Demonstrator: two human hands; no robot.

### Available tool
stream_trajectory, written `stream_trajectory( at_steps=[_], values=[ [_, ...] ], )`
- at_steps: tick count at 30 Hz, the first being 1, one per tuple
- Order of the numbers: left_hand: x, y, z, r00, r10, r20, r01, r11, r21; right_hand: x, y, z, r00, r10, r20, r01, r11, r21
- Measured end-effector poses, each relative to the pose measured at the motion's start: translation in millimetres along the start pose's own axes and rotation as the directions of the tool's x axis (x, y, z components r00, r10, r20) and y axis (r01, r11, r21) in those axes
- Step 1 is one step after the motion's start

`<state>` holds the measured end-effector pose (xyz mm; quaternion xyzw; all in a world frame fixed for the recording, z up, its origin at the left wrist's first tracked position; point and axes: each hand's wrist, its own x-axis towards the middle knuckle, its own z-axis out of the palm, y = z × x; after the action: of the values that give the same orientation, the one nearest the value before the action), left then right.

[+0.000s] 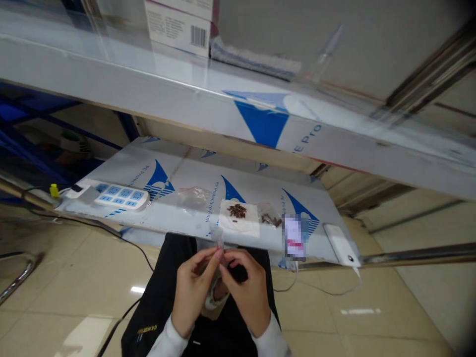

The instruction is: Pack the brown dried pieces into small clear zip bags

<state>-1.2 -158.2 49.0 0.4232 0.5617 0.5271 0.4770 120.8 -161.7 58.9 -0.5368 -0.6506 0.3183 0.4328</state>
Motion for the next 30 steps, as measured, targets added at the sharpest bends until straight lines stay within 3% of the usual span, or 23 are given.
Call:
stream_trajectory(
  at_steps=[4, 8, 14, 17, 20, 23, 27, 29, 30],
  values=[
    [-6, 0, 2, 0.993, 0.034, 0.112, -0.044, 0.995, 0.089, -5, 13, -5, 0.991, 0.106, -0.079, -0.098, 0.991, 0.096],
    [-12, 5, 4, 0.978, 0.056, 0.201, -0.119, 0.942, 0.315, -9, 24, -2, 0.990, 0.076, -0.119, -0.068, 0.995, 0.067],
    [-19, 8, 10, 0.967, 0.221, 0.128, -0.242, 0.627, 0.740, -12, 30, -9, 0.987, -0.024, -0.159, 0.007, 0.994, -0.106],
    [-20, 6, 17, 0.930, 0.326, 0.172, -0.318, 0.473, 0.822, -12, 27, -14, 0.994, -0.089, -0.067, 0.078, 0.986, -0.150],
    [-21, 11, 20, 0.885, 0.376, 0.276, -0.421, 0.392, 0.818, -9, 26, -18, 0.999, -0.050, -0.001, 0.050, 0.996, -0.077],
    [-19, 22, 16, 0.844, 0.358, 0.399, -0.523, 0.384, 0.761, -2, 30, -26, 0.999, 0.027, 0.037, -0.026, 0.999, -0.031],
    [-12, 28, 10, 0.758, 0.301, 0.578, -0.649, 0.439, 0.622, 2, 24, -38, 0.986, 0.087, 0.143, -0.068, 0.988, -0.136],
    [-8, 22, 12, 0.751, 0.251, 0.611, -0.642, 0.493, 0.587, 2, 15, -40, 0.976, 0.098, 0.193, -0.061, 0.980, -0.189],
    [-7, 16, 14, 0.771, 0.225, 0.595, -0.609, 0.534, 0.587, 2, 11, -40, 0.973, 0.091, 0.211, -0.050, 0.980, -0.194]
  ],
)
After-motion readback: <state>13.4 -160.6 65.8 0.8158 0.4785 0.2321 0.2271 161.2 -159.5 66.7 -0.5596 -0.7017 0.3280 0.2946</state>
